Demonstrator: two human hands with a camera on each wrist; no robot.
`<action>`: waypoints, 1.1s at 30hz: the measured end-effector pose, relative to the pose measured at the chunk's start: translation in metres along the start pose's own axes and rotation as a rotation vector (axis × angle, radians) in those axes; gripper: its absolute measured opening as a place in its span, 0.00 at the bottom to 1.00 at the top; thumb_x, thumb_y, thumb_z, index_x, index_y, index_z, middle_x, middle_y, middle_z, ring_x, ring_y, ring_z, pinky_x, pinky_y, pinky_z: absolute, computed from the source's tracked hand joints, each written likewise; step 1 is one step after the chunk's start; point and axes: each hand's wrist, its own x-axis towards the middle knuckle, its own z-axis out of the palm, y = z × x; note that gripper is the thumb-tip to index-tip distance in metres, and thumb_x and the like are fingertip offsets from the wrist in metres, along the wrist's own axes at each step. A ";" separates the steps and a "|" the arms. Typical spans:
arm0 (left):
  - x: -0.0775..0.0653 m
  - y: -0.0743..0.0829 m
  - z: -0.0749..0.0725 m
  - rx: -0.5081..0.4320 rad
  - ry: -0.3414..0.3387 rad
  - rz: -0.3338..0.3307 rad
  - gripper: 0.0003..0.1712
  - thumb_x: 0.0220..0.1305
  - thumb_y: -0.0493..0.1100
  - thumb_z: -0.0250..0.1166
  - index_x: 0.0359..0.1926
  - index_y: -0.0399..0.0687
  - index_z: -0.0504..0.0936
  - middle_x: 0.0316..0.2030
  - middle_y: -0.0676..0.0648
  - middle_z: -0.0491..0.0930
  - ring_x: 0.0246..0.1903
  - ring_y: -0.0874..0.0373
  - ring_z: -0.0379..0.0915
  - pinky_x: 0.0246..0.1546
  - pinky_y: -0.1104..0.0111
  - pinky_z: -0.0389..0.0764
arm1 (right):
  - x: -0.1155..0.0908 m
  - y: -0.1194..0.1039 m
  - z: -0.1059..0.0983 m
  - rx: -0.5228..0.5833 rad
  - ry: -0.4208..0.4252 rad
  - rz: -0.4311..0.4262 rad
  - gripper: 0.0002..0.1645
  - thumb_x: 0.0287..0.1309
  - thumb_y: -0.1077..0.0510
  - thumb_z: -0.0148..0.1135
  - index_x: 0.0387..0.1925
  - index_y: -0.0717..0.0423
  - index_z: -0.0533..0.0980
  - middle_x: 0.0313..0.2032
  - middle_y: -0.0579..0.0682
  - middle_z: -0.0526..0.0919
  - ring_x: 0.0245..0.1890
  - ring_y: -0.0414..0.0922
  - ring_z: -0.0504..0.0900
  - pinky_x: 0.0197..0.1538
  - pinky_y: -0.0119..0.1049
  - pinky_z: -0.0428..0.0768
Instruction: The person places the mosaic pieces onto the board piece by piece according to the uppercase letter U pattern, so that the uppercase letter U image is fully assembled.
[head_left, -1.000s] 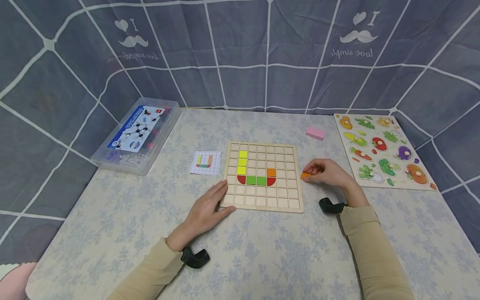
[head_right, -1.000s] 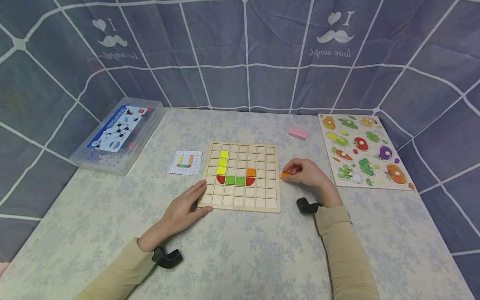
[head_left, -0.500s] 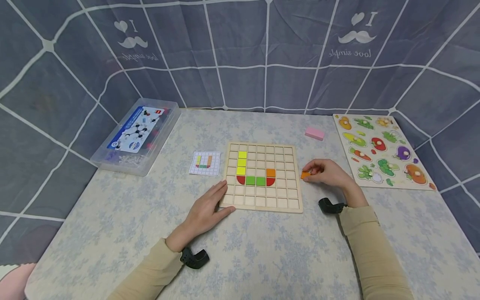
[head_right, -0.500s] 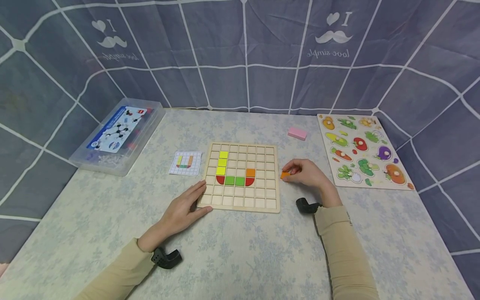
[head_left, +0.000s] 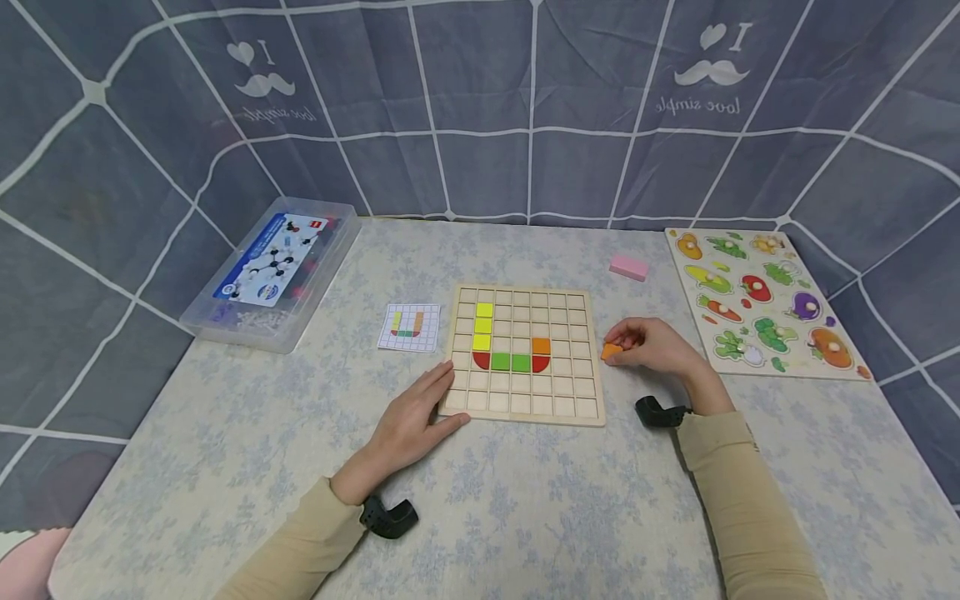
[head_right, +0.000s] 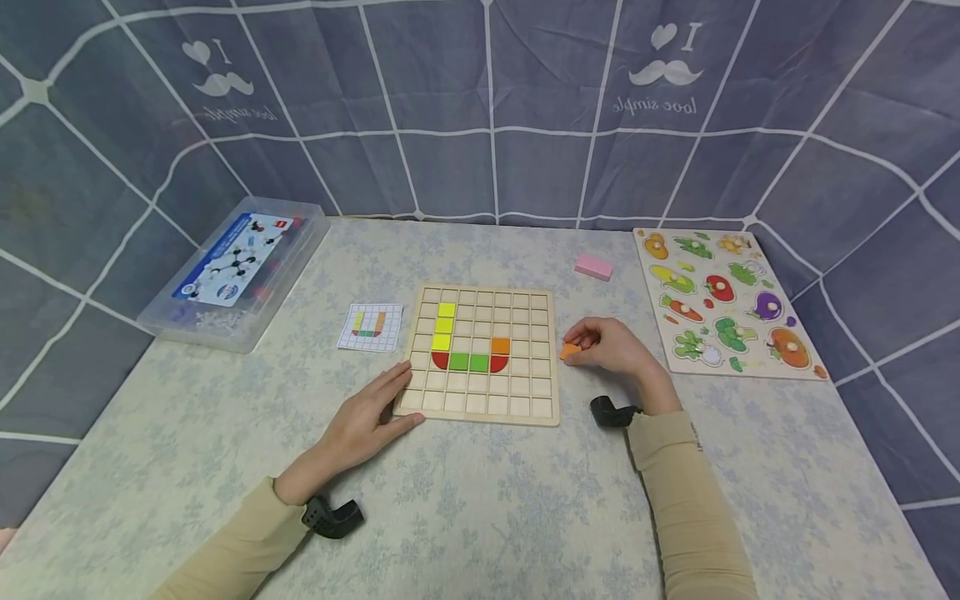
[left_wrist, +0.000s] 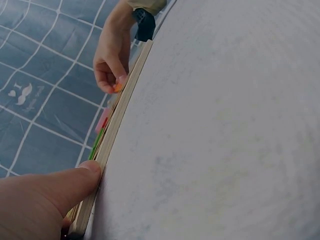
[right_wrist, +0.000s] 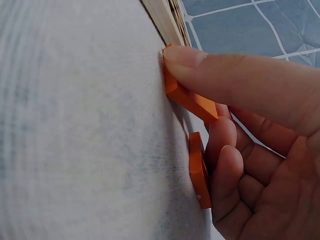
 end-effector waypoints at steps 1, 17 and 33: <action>0.000 0.000 0.000 0.000 -0.002 -0.002 0.41 0.60 0.52 0.65 0.64 0.29 0.64 0.67 0.38 0.60 0.66 0.44 0.55 0.62 0.53 0.64 | 0.000 0.000 0.000 -0.001 -0.001 0.003 0.20 0.46 0.58 0.74 0.39 0.64 0.79 0.29 0.53 0.75 0.29 0.45 0.69 0.32 0.32 0.70; -0.001 0.001 -0.001 -0.002 -0.021 -0.029 0.41 0.61 0.54 0.63 0.65 0.30 0.64 0.67 0.39 0.60 0.66 0.45 0.55 0.62 0.54 0.63 | 0.001 -0.003 -0.007 -0.004 -0.073 -0.023 0.14 0.54 0.58 0.68 0.41 0.63 0.82 0.30 0.50 0.82 0.27 0.41 0.74 0.31 0.31 0.74; 0.000 0.002 0.000 0.007 0.002 -0.008 0.41 0.60 0.52 0.65 0.64 0.29 0.64 0.66 0.37 0.61 0.66 0.44 0.55 0.61 0.53 0.64 | 0.026 -0.030 -0.013 -0.019 -0.070 -0.050 0.14 0.58 0.54 0.65 0.40 0.59 0.83 0.35 0.51 0.84 0.30 0.44 0.76 0.35 0.34 0.75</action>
